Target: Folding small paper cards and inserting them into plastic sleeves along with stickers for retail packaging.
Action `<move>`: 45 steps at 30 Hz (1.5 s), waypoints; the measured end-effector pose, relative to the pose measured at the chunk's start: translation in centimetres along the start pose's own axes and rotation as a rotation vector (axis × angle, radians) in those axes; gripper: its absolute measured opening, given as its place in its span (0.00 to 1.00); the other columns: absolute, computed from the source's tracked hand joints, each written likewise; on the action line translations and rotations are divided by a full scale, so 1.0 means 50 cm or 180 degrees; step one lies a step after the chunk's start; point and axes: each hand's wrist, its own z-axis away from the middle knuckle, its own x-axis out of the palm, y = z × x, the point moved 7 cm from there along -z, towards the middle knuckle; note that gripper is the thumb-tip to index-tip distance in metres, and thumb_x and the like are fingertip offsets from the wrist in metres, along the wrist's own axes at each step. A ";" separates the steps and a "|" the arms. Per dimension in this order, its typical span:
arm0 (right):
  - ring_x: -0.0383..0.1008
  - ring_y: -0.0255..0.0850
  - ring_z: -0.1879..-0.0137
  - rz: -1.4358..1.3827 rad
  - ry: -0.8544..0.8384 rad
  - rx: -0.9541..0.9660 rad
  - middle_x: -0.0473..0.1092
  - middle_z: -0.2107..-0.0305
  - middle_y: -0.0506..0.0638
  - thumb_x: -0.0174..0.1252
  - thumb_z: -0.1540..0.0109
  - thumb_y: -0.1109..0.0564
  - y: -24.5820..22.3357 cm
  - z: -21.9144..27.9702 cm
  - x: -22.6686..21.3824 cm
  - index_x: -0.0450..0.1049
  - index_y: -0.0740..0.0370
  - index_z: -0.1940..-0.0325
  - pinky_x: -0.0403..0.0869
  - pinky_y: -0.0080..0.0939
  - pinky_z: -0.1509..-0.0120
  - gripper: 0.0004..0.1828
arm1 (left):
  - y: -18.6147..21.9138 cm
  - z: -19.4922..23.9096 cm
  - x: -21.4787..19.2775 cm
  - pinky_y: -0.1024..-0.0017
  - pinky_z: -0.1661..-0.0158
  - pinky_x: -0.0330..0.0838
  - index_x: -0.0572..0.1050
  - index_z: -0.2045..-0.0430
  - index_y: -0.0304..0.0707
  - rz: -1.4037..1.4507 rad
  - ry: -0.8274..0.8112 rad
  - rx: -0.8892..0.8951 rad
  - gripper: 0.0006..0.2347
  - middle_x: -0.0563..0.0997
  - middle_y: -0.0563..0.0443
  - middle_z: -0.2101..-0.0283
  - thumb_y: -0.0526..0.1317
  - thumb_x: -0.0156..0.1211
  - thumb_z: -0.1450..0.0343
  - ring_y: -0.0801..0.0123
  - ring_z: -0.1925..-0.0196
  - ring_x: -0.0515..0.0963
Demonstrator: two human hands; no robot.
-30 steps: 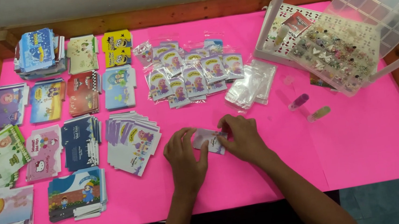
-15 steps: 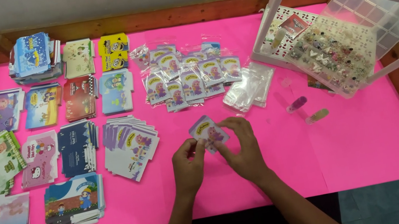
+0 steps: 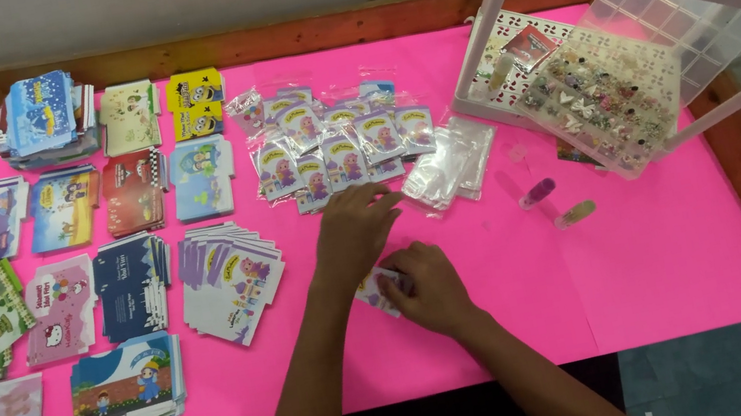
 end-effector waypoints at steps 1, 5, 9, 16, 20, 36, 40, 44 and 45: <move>0.74 0.51 0.59 0.0024 0.0016 -0.0008 0.76 0.72 0.53 0.61 0.39 0.46 0.004 0.000 0.001 0.79 0.54 0.57 0.70 0.51 0.51 0.13 | 0.000 -0.016 0.023 0.63 0.54 0.75 0.81 0.62 0.52 0.0008 0.0024 0.0015 0.06 0.81 0.58 0.59 0.43 0.66 0.30 0.65 0.56 0.82; 0.75 0.53 0.60 -0.0132 0.0099 -0.0188 0.76 0.71 0.54 0.59 0.39 0.46 -0.001 0.001 -0.005 0.79 0.55 0.60 0.71 0.53 0.51 0.13 | 0.011 -0.052 0.122 0.62 0.52 0.74 0.82 0.63 0.53 -0.0189 -0.0213 0.0664 0.07 0.81 0.58 0.56 0.42 0.68 0.33 0.63 0.52 0.80; 0.75 0.51 0.57 -0.0112 -0.0021 -0.0118 0.76 0.70 0.52 0.60 0.40 0.47 0.006 0.001 0.000 0.78 0.53 0.59 0.70 0.52 0.49 0.10 | 0.002 -0.048 0.154 0.60 0.50 0.75 0.82 0.62 0.55 -0.0298 -0.0425 0.0694 0.05 0.81 0.59 0.55 0.43 0.66 0.29 0.64 0.51 0.80; 0.75 0.50 0.55 -0.0112 -0.0054 -0.0095 0.78 0.67 0.51 0.60 0.39 0.47 -0.002 0.000 -0.008 0.78 0.53 0.58 0.70 0.50 0.48 0.11 | -0.003 -0.041 0.155 0.59 0.46 0.73 0.82 0.60 0.52 -0.0297 -0.0628 0.0657 0.06 0.83 0.58 0.55 0.38 0.64 0.28 0.66 0.49 0.81; 0.76 0.50 0.55 -0.0110 0.0002 -0.0067 0.78 0.66 0.51 0.60 0.38 0.46 0.005 0.003 -0.002 0.78 0.52 0.58 0.70 0.50 0.49 0.11 | -0.007 -0.043 0.160 0.60 0.44 0.72 0.82 0.65 0.54 -0.0391 -0.0542 0.0647 0.02 0.84 0.60 0.60 0.41 0.65 0.29 0.69 0.51 0.82; 0.60 0.65 0.32 -0.0068 0.0792 0.0436 0.59 0.35 0.60 0.62 0.40 0.51 0.003 -0.002 -0.057 0.76 0.55 0.60 0.64 0.64 0.36 0.08 | -0.018 -0.085 0.119 0.53 0.51 0.76 0.83 0.69 0.41 0.1365 -0.1155 0.0054 0.02 0.86 0.45 0.67 0.34 0.66 0.32 0.50 0.58 0.84; 0.60 0.68 0.32 -0.0133 0.0871 0.0514 0.57 0.33 0.64 0.62 0.40 0.53 0.011 -0.001 -0.057 0.76 0.55 0.58 0.63 0.68 0.35 0.08 | 0.005 -0.093 0.074 0.56 0.51 0.76 0.83 0.68 0.42 0.1232 -0.1070 0.0116 0.02 0.85 0.46 0.67 0.35 0.65 0.31 0.53 0.57 0.84; 0.57 0.69 0.30 -0.0110 0.0820 0.0650 0.56 0.31 0.65 0.60 0.38 0.52 0.030 0.001 -0.048 0.76 0.54 0.56 0.62 0.68 0.34 0.09 | 0.023 -0.095 0.037 0.59 0.51 0.76 0.82 0.66 0.46 0.0963 -0.0944 0.0298 0.04 0.85 0.52 0.66 0.36 0.66 0.31 0.59 0.56 0.84; 0.57 0.66 0.29 -0.0048 0.0773 0.0669 0.55 0.31 0.62 0.60 0.38 0.51 0.039 0.002 -0.039 0.76 0.52 0.55 0.61 0.66 0.33 0.09 | 0.022 -0.092 0.029 0.59 0.51 0.76 0.82 0.65 0.47 0.0947 -0.0833 0.0339 0.05 0.86 0.52 0.66 0.36 0.66 0.32 0.59 0.55 0.84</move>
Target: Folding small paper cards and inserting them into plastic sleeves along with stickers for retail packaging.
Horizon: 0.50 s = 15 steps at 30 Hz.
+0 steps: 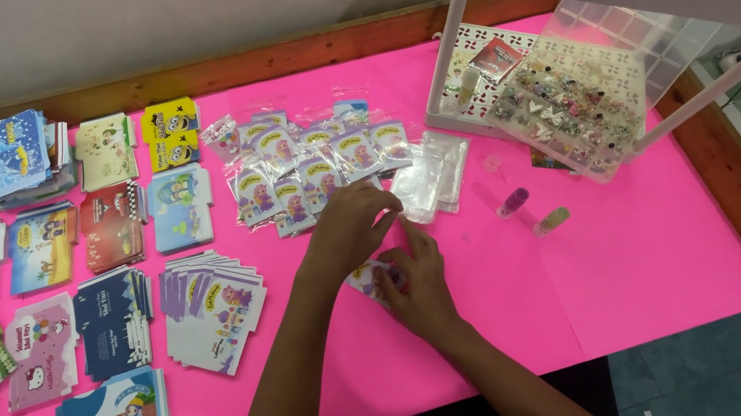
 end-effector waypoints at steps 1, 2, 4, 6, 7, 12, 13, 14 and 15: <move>0.57 0.66 0.29 -0.0006 -0.0007 -0.0002 0.55 0.31 0.62 0.60 0.38 0.51 0.001 0.001 0.002 0.76 0.52 0.55 0.61 0.66 0.33 0.09 | 0.011 0.008 -0.021 0.59 0.51 0.76 0.82 0.65 0.47 -0.0004 -0.0001 -0.0009 0.05 0.86 0.52 0.66 0.36 0.66 0.32 0.59 0.55 0.84; 0.57 0.64 0.29 -0.0026 0.0011 -0.0035 0.57 0.31 0.60 0.60 0.39 0.52 0.001 0.001 0.002 0.76 0.52 0.56 0.62 0.64 0.34 0.09 | 0.018 0.015 -0.052 0.60 0.50 0.76 0.82 0.63 0.47 0.0319 0.0234 -0.0118 0.05 0.85 0.53 0.65 0.35 0.65 0.30 0.60 0.54 0.84; 0.58 0.62 0.29 -0.0057 0.0026 -0.0070 0.60 0.32 0.58 0.61 0.39 0.52 0.008 0.001 0.003 0.77 0.53 0.56 0.62 0.63 0.34 0.08 | 0.036 0.029 -0.105 0.62 0.50 0.76 0.82 0.62 0.47 0.0634 0.0467 -0.0233 0.05 0.85 0.53 0.64 0.35 0.64 0.29 0.61 0.54 0.84; 0.65 0.51 0.33 -0.0411 0.0032 -0.0242 0.69 0.40 0.47 0.63 0.40 0.49 0.012 0.003 0.005 0.77 0.48 0.61 0.64 0.55 0.34 0.06 | 0.042 0.052 -0.174 0.67 0.51 0.79 0.81 0.56 0.50 0.1182 0.1081 -0.0570 0.10 0.86 0.55 0.61 0.35 0.64 0.29 0.65 0.56 0.85; 0.65 0.51 0.33 -0.0424 0.0023 -0.0246 0.69 0.40 0.47 0.63 0.40 0.49 0.017 0.009 0.000 0.77 0.48 0.61 0.64 0.55 0.34 0.06 | 0.043 0.074 -0.182 0.67 0.51 0.79 0.81 0.56 0.50 0.1170 0.1082 -0.0581 0.10 0.86 0.55 0.61 0.35 0.64 0.29 0.65 0.56 0.85; 0.63 0.52 0.31 -0.2001 0.0118 -0.0590 0.62 0.34 0.57 0.61 0.37 0.50 -0.042 0.011 -0.071 0.75 0.55 0.67 0.62 0.56 0.31 0.08 | 0.024 0.178 -0.191 0.50 0.52 0.79 0.66 0.39 0.29 0.2024 0.1143 -0.1333 0.22 0.83 0.35 0.65 0.30 0.61 0.29 0.48 0.64 0.85; 0.63 0.52 0.31 -0.2010 0.0107 -0.0584 0.62 0.34 0.57 0.61 0.37 0.50 -0.044 0.015 -0.069 0.75 0.55 0.67 0.62 0.56 0.31 0.08 | 0.024 0.193 -0.172 0.50 0.52 0.79 0.66 0.39 0.29 0.2019 0.1144 -0.1347 0.22 0.83 0.35 0.65 0.30 0.61 0.29 0.48 0.64 0.85; 0.64 0.54 0.31 -0.2113 -0.0108 -0.0559 0.63 0.34 0.59 0.62 0.39 0.55 -0.049 0.013 -0.058 0.76 0.57 0.66 0.63 0.55 0.33 0.05 | 0.019 0.208 -0.149 0.52 0.51 0.79 0.67 0.38 0.31 0.2237 0.1026 -0.1464 0.23 0.83 0.38 0.65 0.32 0.62 0.29 0.52 0.64 0.85; 0.66 0.56 0.31 -0.2213 -0.0325 -0.0534 0.63 0.34 0.62 0.63 0.41 0.60 -0.055 0.012 -0.046 0.77 0.59 0.66 0.65 0.54 0.35 0.01 | 0.015 0.224 -0.125 0.55 0.50 0.78 0.67 0.38 0.33 0.2456 0.0910 -0.1580 0.23 0.84 0.40 0.64 0.33 0.64 0.30 0.56 0.64 0.85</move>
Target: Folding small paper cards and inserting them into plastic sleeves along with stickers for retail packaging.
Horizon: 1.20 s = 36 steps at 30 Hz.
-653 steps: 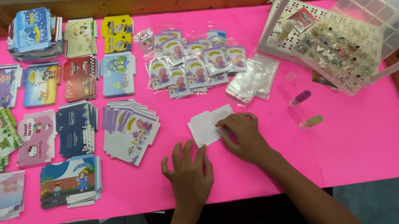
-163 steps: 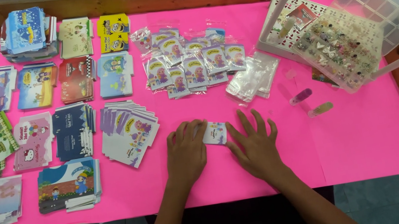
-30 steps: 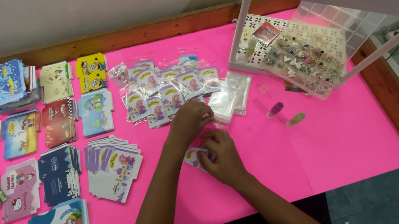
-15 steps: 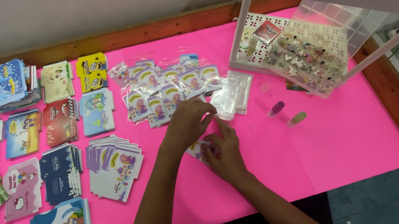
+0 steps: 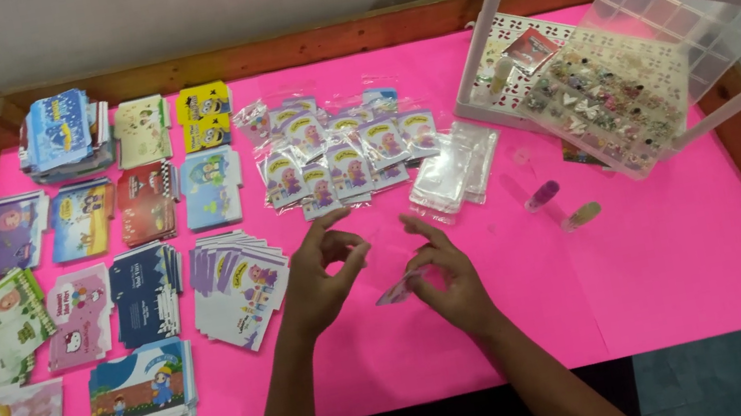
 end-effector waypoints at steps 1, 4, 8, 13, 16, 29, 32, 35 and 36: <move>0.66 0.56 0.31 -0.0007 -0.0015 0.0004 0.63 0.34 0.62 0.63 0.41 0.60 0.010 0.002 0.005 0.77 0.59 0.66 0.65 0.54 0.35 0.01 | -0.014 0.009 -0.002 0.55 0.50 0.78 0.67 0.38 0.33 -0.0001 0.0015 -0.0008 0.23 0.84 0.40 0.64 0.33 0.64 0.30 0.56 0.64 0.85; 0.77 0.51 0.46 -0.0098 -0.0215 0.0193 0.79 0.57 0.57 0.67 0.42 0.62 0.039 0.004 0.014 0.80 0.60 0.65 0.69 0.51 0.39 0.03 | -0.052 0.024 0.005 0.56 0.48 0.77 0.67 0.37 0.34 0.0399 -0.0056 -0.0084 0.23 0.84 0.41 0.63 0.33 0.63 0.29 0.59 0.62 0.84; 0.66 0.56 0.36 0.0087 -0.0230 0.0078 0.69 0.43 0.60 0.67 0.40 0.58 -0.008 -0.007 0.008 0.80 0.60 0.65 0.65 0.55 0.35 0.04 | -0.069 0.037 0.011 0.60 0.50 0.77 0.67 0.37 0.34 0.0830 -0.0241 -0.0096 0.23 0.82 0.43 0.64 0.32 0.60 0.29 0.63 0.63 0.81; 0.76 0.52 0.45 -0.0485 -0.0549 0.0501 0.77 0.53 0.65 0.63 0.40 0.64 -0.002 -0.004 0.030 0.79 0.66 0.64 0.70 0.57 0.39 0.02 | -0.055 0.043 0.009 0.62 0.53 0.77 0.65 0.35 0.32 0.1164 -0.0419 -0.0028 0.23 0.80 0.41 0.66 0.31 0.57 0.28 0.63 0.65 0.81; 0.80 0.48 0.55 -0.0665 -0.0524 0.0495 0.78 0.65 0.62 0.65 0.40 0.67 0.022 0.000 0.031 0.79 0.70 0.64 0.75 0.49 0.47 0.02 | -0.051 0.046 0.007 0.64 0.53 0.76 0.63 0.34 0.31 0.1130 -0.0232 -0.0100 0.23 0.79 0.40 0.63 0.32 0.56 0.27 0.64 0.63 0.80; 0.74 0.48 0.45 -0.0601 -0.0190 0.0501 0.74 0.57 0.62 0.64 0.39 0.66 0.061 0.009 0.011 0.78 0.69 0.63 0.71 0.50 0.39 0.03 | -0.138 0.077 0.025 0.69 0.56 0.78 0.83 0.61 0.29 0.1312 0.0846 -0.0430 0.07 0.86 0.39 0.70 0.34 0.62 0.27 0.64 0.64 0.85; 0.73 0.43 0.53 -0.0803 0.0212 0.0635 0.72 0.63 0.58 0.60 0.37 0.64 0.078 0.009 -0.025 0.77 0.69 0.60 0.72 0.44 0.45 0.03 | -0.145 0.080 0.016 0.69 0.59 0.80 0.84 0.62 0.28 0.1288 0.1014 -0.0394 0.07 0.86 0.38 0.71 0.33 0.64 0.28 0.65 0.67 0.84; 0.73 0.39 0.62 -0.1069 0.0491 0.0730 0.72 0.71 0.55 0.57 0.35 0.64 0.092 -0.011 -0.051 0.74 0.68 0.57 0.72 0.40 0.54 0.05 | -0.144 0.080 0.011 0.69 0.61 0.81 0.84 0.62 0.27 0.1260 0.1064 -0.0416 0.07 0.87 0.37 0.70 0.33 0.66 0.30 0.65 0.68 0.85; 0.73 0.39 0.63 -0.1096 0.0552 0.0721 0.72 0.72 0.55 0.56 0.35 0.63 0.098 -0.016 -0.060 0.73 0.68 0.56 0.71 0.39 0.55 0.05 | -0.142 0.082 0.014 0.68 0.61 0.82 0.84 0.63 0.27 0.1200 0.1016 -0.0452 0.07 0.87 0.36 0.70 0.33 0.67 0.30 0.64 0.69 0.86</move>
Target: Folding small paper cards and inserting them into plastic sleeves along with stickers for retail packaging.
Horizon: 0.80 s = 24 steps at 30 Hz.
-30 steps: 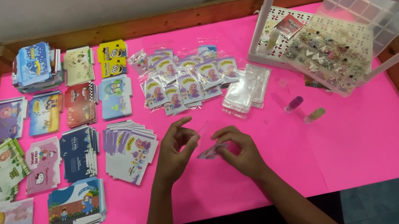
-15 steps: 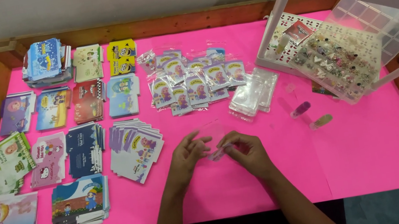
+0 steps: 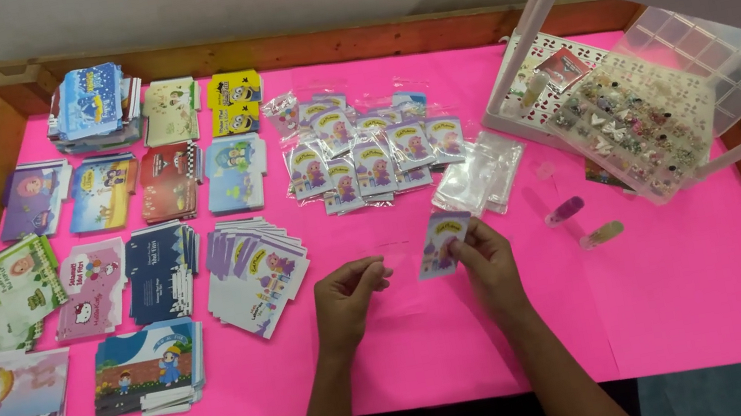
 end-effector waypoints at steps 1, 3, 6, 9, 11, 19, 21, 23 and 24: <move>0.73 0.39 0.63 0.0006 -0.0004 0.0018 0.72 0.72 0.55 0.56 0.35 0.63 -0.036 0.001 0.027 0.73 0.68 0.56 0.71 0.39 0.55 0.05 | -0.006 0.002 -0.001 0.68 0.61 0.82 0.84 0.63 0.27 0.0006 0.0011 -0.0014 0.07 0.87 0.36 0.70 0.33 0.67 0.30 0.64 0.69 0.86; 0.72 0.37 0.63 0.0109 0.0009 0.0010 0.73 0.71 0.53 0.58 0.36 0.63 -0.111 -0.004 0.083 0.73 0.68 0.56 0.71 0.38 0.53 0.06 | -0.018 0.000 -0.004 0.69 0.61 0.82 0.85 0.63 0.27 -0.0002 0.0046 -0.0082 0.07 0.87 0.36 0.69 0.32 0.70 0.32 0.63 0.69 0.87; 0.74 0.39 0.63 0.0265 -0.0213 0.0149 0.75 0.71 0.56 0.59 0.38 0.64 -0.112 -0.027 0.119 0.76 0.70 0.58 0.74 0.42 0.52 0.06 | -0.029 0.000 -0.004 0.67 0.61 0.83 0.85 0.64 0.27 0.0094 0.0072 -0.0157 0.07 0.87 0.35 0.70 0.31 0.71 0.33 0.60 0.69 0.87; 0.75 0.38 0.61 0.0264 -0.0180 0.0331 0.76 0.67 0.54 0.63 0.39 0.63 -0.093 -0.037 0.143 0.78 0.69 0.56 0.74 0.42 0.47 0.09 | -0.018 0.005 -0.003 0.66 0.62 0.82 0.85 0.67 0.26 0.0053 0.0153 -0.0187 0.08 0.86 0.37 0.74 0.30 0.75 0.36 0.66 0.71 0.84; 0.75 0.38 0.60 0.0248 -0.0181 0.0344 0.76 0.67 0.53 0.63 0.39 0.63 -0.088 -0.039 0.151 0.78 0.69 0.57 0.74 0.42 0.46 0.08 | -0.016 0.004 -0.001 0.67 0.63 0.82 0.85 0.67 0.27 0.0025 0.0138 -0.0185 0.07 0.86 0.38 0.75 0.30 0.75 0.36 0.67 0.72 0.84; 0.76 0.39 0.57 0.0370 -0.0183 0.0391 0.76 0.64 0.54 0.66 0.40 0.62 -0.060 -0.033 0.148 0.80 0.68 0.59 0.74 0.45 0.43 0.07 | -0.013 0.007 0.002 0.68 0.61 0.82 0.85 0.65 0.29 0.0024 0.0091 -0.0241 0.08 0.86 0.38 0.73 0.31 0.75 0.36 0.66 0.70 0.85; 0.74 0.38 0.56 0.0507 -0.0040 0.0625 0.76 0.65 0.51 0.65 0.39 0.59 -0.064 -0.031 0.140 0.80 0.65 0.59 0.70 0.44 0.40 0.08 | -0.015 0.007 0.001 0.68 0.62 0.83 0.85 0.63 0.29 0.0078 0.0092 -0.0224 0.08 0.87 0.38 0.70 0.30 0.72 0.34 0.66 0.70 0.85; 0.72 0.38 0.52 0.0803 -0.0112 0.0543 0.75 0.61 0.49 0.66 0.39 0.57 -0.051 -0.037 0.121 0.81 0.62 0.60 0.65 0.46 0.36 0.07 | -0.013 0.008 -0.001 0.68 0.63 0.83 0.84 0.63 0.28 0.0068 0.0099 -0.0204 0.07 0.87 0.37 0.69 0.30 0.71 0.33 0.64 0.70 0.86; 0.70 0.38 0.47 0.1095 -0.0180 0.0456 0.74 0.57 0.47 0.66 0.40 0.56 -0.046 -0.041 0.113 0.82 0.59 0.60 0.60 0.47 0.32 0.06 | -0.012 0.009 -0.002 0.67 0.63 0.84 0.84 0.62 0.28 0.0055 0.0100 -0.0183 0.07 0.87 0.35 0.68 0.30 0.69 0.32 0.61 0.69 0.87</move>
